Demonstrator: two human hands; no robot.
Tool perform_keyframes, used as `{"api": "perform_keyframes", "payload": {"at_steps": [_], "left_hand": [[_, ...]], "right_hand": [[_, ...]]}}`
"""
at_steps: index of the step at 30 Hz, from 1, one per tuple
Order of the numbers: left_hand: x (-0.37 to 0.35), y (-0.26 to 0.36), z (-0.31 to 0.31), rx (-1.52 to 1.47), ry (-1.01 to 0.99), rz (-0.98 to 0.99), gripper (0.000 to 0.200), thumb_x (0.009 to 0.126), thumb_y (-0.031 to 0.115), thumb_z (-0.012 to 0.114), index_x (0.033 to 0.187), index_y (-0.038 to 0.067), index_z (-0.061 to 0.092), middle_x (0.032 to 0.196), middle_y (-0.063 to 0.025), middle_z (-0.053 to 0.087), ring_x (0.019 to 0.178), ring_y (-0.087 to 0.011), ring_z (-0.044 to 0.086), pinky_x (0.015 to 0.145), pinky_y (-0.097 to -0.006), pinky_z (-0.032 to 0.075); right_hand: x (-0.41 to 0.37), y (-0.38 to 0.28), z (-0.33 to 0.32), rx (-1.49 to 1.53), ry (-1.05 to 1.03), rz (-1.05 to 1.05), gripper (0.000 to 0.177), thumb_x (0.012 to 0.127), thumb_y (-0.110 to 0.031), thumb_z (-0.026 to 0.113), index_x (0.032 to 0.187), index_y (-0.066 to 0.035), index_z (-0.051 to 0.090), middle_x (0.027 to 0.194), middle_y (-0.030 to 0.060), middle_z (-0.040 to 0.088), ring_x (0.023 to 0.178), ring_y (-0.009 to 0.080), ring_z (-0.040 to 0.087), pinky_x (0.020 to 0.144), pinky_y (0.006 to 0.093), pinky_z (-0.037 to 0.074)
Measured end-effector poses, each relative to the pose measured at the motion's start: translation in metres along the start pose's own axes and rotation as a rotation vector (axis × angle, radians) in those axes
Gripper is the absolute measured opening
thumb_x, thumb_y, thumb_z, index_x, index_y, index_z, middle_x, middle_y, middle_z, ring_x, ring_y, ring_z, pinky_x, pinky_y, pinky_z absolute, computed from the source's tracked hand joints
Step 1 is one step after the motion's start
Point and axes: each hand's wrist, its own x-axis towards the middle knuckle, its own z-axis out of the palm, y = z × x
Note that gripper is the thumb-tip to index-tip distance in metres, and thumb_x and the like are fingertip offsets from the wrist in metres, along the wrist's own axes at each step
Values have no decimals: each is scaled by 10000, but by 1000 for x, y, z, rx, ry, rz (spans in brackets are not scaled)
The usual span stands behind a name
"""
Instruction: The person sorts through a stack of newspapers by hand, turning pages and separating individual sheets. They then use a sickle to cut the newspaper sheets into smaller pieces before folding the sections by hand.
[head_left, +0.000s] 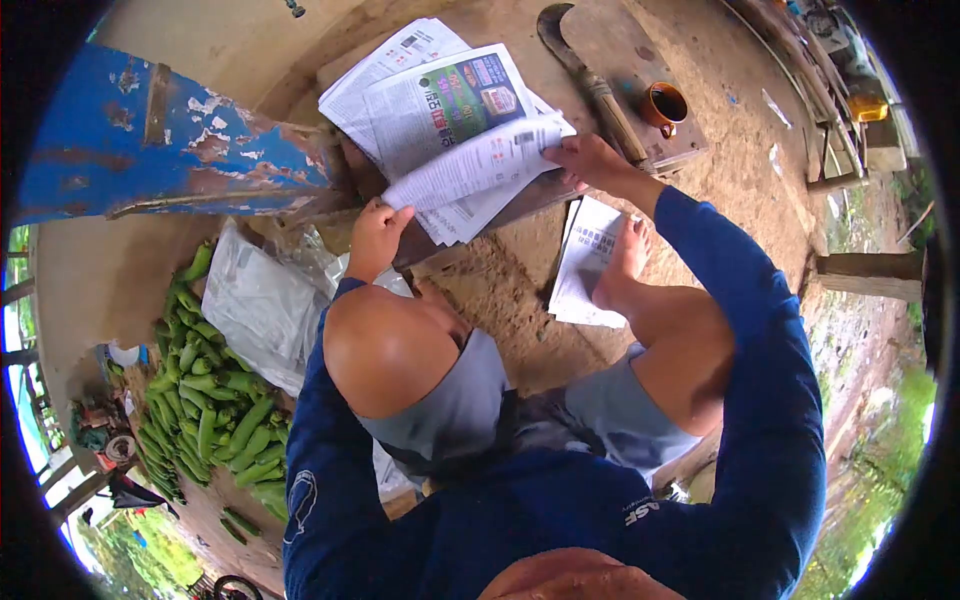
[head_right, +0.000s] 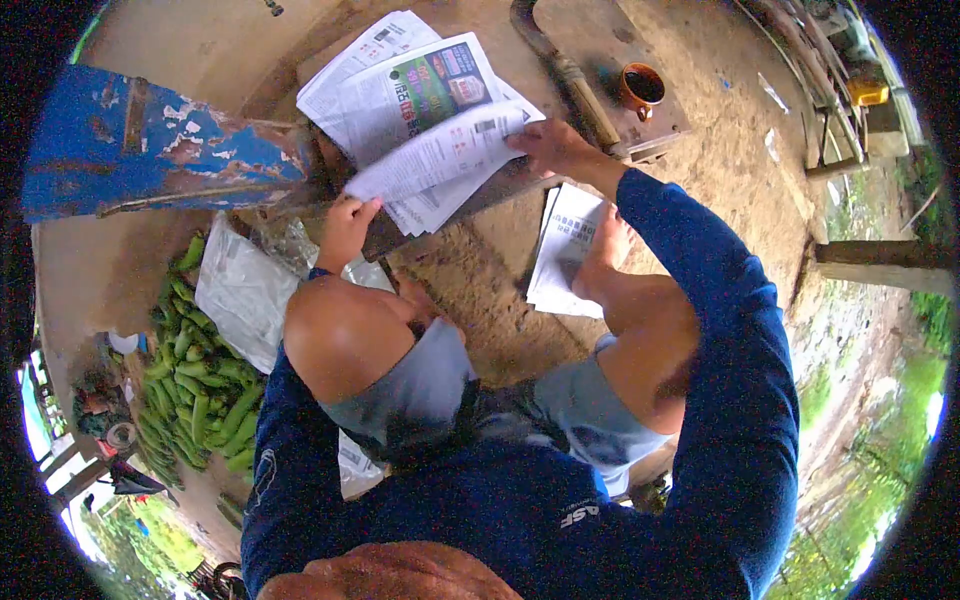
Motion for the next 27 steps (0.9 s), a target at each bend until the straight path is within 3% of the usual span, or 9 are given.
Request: {"api": "perform_keyframes", "payload": {"at_steps": [4, 10, 13, 16, 19, 22, 24, 26, 27], "left_hand": [[19, 6, -6, 97, -90, -207, 421, 935, 341, 656, 767, -44, 631, 767, -218, 624, 728, -399, 590, 646, -440, 449], [19, 12, -6, -122, -96, -379, 428, 909, 390, 690, 820, -28, 716, 605, -88, 578, 578, -151, 532, 583, -352, 425], [20, 7, -4, -177, -72, -456, 421, 896, 403, 706, 864, -14, 749, 591, -20, 547, 596, -74, 474, 561, -311, 397], [22, 10, -8, -152, -113, -494, 416, 887, 407, 717, 859, -7, 756, 593, -10, 555, 596, -75, 491, 558, -300, 401], [22, 28, -8, -82, -93, -581, 454, 889, 436, 699, 869, -15, 749, 590, -68, 590, 590, -126, 560, 575, -330, 434], [20, 22, 0, 110, -42, -477, 495, 897, 464, 664, 868, -25, 734, 661, -165, 652, 647, -271, 655, 631, -403, 478], [20, 18, 5, 203, -28, -435, 507, 901, 471, 642, 856, -28, 723, 736, -215, 665, 724, -362, 663, 672, -449, 484], [21, 20, 5, 251, -26, -417, 514, 904, 476, 627, 844, -27, 716, 793, -244, 674, 784, -418, 664, 704, -480, 488], [20, 21, 6, 253, -32, -423, 515, 904, 477, 622, 837, -25, 715, 812, -248, 677, 806, -428, 661, 715, -488, 489]], "right_hand": [[23, 8, 5, -55, -33, -5, 401, 1000, -374, 562, 1075, 10, 647, 783, 126, 692, 570, 173, 671, 476, 312, 554], [29, 9, 6, -21, -30, 10, 377, 1001, -381, 554, 1068, -20, 642, 761, 127, 673, 548, 189, 676, 409, 305, 531], [31, 15, 5, -71, -43, -9, 376, 1033, -363, 487, 1079, -25, 646, 751, 125, 662, 530, 216, 669, 458, 345, 555], [32, 13, 2, -413, -51, -205, 373, 1045, -328, 443, 1093, -22, 649, 729, 132, 651, 593, 248, 680, 563, 383, 574], [27, -1, 1, -534, -59, -169, 354, 1030, -302, 441, 1104, -30, 655, 756, 147, 654, 684, 275, 693, 650, 405, 576], [30, -11, 4, -544, -92, -32, 303, 982, -263, 491, 1112, -52, 666, 827, 150, 676, 786, 288, 704, 675, 412, 573], [39, 9, 6, -775, 114, -421, 277, 948, -234, 515, 1097, -67, 678, 863, 150, 687, 802, 298, 707, 685, 416, 580], [34, 2, 7, -838, 177, -552, 264, 920, -211, 534, 1089, -77, 686, 888, 153, 696, 824, 304, 709, 702, 418, 587], [33, -2, 5, -790, 130, -487, 262, 909, -201, 541, 1089, -80, 688, 895, 155, 698, 839, 305, 710, 713, 418, 590]]}}
